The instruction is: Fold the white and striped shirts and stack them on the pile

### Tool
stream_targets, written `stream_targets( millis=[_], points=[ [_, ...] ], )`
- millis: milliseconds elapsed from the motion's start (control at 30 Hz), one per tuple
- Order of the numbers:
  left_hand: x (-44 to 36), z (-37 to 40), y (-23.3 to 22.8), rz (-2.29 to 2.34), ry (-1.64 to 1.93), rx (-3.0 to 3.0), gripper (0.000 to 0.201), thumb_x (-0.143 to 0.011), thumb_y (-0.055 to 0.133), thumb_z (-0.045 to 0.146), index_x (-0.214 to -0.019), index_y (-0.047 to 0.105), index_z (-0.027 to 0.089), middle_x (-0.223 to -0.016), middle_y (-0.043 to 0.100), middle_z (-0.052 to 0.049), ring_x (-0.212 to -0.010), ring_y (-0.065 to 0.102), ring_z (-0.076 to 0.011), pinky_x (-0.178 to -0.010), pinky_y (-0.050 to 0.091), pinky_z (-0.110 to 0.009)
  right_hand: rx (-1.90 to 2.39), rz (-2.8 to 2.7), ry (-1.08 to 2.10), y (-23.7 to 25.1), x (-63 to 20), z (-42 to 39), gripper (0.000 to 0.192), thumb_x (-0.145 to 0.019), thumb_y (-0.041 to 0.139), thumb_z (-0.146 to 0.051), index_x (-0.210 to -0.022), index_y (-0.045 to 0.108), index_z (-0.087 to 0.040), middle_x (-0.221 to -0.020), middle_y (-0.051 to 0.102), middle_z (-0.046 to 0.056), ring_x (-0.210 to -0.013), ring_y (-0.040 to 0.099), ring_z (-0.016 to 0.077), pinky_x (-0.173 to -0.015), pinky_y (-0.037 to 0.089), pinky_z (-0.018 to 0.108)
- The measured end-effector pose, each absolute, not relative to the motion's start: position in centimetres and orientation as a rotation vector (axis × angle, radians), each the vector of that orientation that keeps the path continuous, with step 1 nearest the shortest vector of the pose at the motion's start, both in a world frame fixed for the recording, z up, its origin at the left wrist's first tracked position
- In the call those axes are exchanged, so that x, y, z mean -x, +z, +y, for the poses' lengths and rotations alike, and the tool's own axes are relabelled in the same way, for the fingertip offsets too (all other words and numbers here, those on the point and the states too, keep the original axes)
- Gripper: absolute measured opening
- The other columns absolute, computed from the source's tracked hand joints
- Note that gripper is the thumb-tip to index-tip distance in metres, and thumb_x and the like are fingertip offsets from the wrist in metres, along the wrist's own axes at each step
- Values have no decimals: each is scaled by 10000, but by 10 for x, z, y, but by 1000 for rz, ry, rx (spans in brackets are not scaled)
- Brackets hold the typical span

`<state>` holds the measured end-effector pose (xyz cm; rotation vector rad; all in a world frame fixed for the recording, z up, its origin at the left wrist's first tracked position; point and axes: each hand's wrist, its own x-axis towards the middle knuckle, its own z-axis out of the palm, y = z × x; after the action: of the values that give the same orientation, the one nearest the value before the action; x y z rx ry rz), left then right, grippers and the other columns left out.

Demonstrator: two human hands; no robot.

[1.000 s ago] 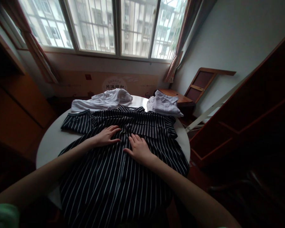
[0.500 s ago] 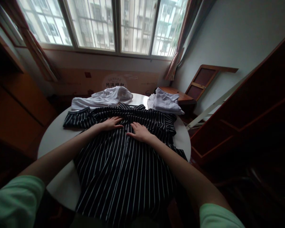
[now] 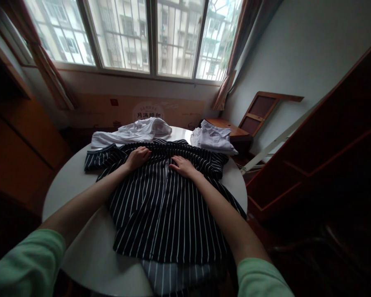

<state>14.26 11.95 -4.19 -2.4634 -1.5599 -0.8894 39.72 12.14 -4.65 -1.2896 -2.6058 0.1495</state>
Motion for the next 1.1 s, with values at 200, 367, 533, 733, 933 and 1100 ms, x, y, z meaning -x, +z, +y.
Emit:
stream_targets(
  millis=[200,367,533,733,933,1100],
  points=[
    [-131,105,-43,-1537,-603,2505,211,-832,409,273,-770,591,186,-809,574,-57,-804,522,-182,-719,413,-285,1327,-2598,148,-47,-396,118,488,-875,332,-445,-1269,419,-171,-1354,388,96,-1259,318,226,-997,289,403],
    [-153,95,-38,-1722,-668,2372,157,-778,454,151,-807,607,168,-848,578,-72,-838,524,-199,-752,417,-308,1297,-2552,135,-47,-389,110,391,-868,395,-355,-1191,480,-153,-1306,440,105,-1214,368,220,-982,301,400],
    [-196,85,-37,-1736,-872,2574,123,-776,489,152,-782,612,164,-801,573,-46,-759,546,-157,-722,427,-270,1278,-2464,-4,-35,-368,90,184,-788,508,-258,-909,580,-139,-1097,551,111,-1058,475,205,-892,376,321],
    [-206,82,-49,-1879,-1031,2618,78,-716,598,186,-771,631,143,-772,558,-40,-744,549,-154,-728,440,-277,1724,-2339,44,-23,-351,63,306,-755,498,-387,-917,538,-131,-938,595,129,-832,575,231,-699,433,323],
    [-200,73,-53,-1783,-1134,2689,97,-716,605,193,-802,643,170,-787,557,-21,-743,541,-139,-717,436,-258,1839,-2448,163,-13,-354,65,345,-670,564,-331,-930,563,-105,-901,636,155,-846,601,279,-674,432,322],
    [-211,72,-52,-1948,-1112,2580,71,-696,629,217,-747,641,170,-743,570,-22,-731,544,-156,-701,429,-280,1818,-2431,162,-12,-355,69,247,-708,509,-288,-862,604,-120,-876,651,143,-823,610,263,-657,426,301]
  ],
)
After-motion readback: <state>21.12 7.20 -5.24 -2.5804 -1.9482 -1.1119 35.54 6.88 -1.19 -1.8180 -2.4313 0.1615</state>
